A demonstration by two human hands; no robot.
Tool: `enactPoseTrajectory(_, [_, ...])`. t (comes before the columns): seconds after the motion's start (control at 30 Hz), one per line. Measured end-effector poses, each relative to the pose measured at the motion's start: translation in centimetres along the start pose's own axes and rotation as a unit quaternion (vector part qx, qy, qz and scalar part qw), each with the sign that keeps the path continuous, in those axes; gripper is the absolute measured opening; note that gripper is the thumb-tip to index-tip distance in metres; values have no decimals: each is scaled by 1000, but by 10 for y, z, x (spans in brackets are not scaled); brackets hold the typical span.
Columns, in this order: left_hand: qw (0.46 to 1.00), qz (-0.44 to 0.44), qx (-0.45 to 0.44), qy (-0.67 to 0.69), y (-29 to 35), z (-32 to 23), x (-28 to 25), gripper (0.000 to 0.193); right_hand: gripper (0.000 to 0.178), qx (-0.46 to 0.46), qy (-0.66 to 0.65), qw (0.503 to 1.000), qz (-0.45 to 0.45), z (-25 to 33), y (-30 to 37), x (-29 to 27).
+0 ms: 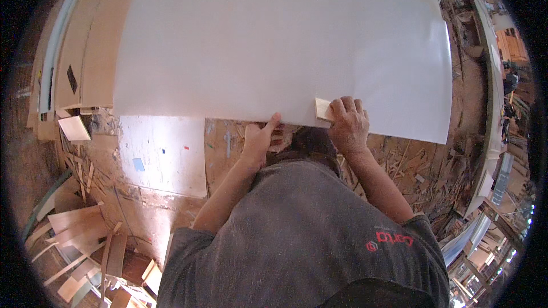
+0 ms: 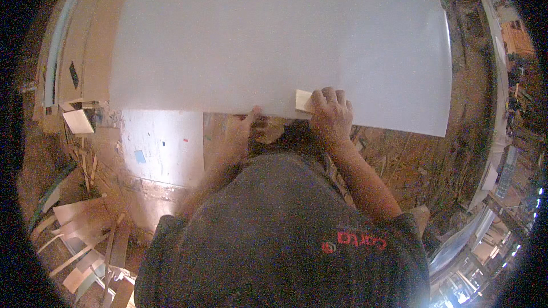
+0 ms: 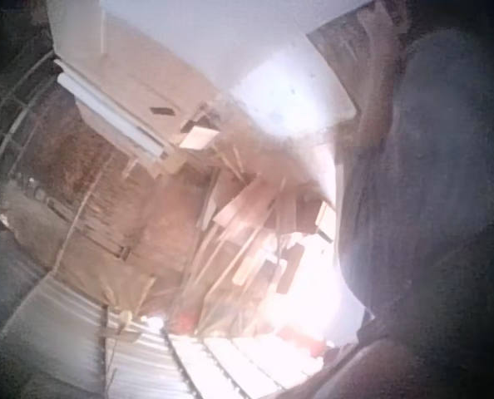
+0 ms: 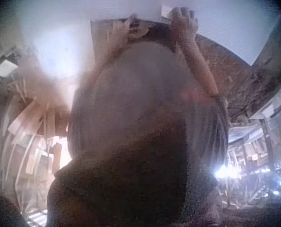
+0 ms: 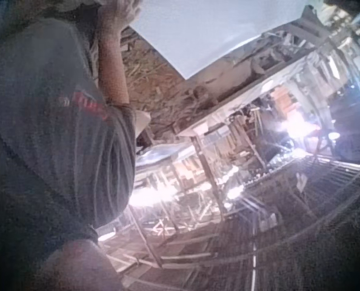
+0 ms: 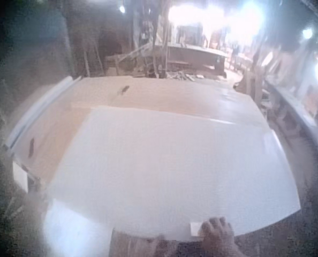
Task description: The person applies a white vinyl sheet to a wooden cabinet door, smoothing it with a small block to remove air bubbles. They then trim the excess vinyl along the edges using a utility knife.
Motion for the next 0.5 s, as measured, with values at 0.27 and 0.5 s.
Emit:
enactPoseTrajectory(0.27, [997,-76,11,23,-16,35,-12,41,13,-58,83,986,-131,-41,-175,20])
enactPoseTrajectory(0.5, [972,-192,-4,138,0,46,-3,40,10,-38,94,980,-172,-116,-367,42])
Point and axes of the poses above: each hand's wrist, its own y-axis away from the middle knuckle, its own x-axis out of the palm, z = x × y, the point moved 9 cm from there along -y, towards the middle knuckle, and after that the axes turned 3 degrees about -z, right-handed, at the moved point
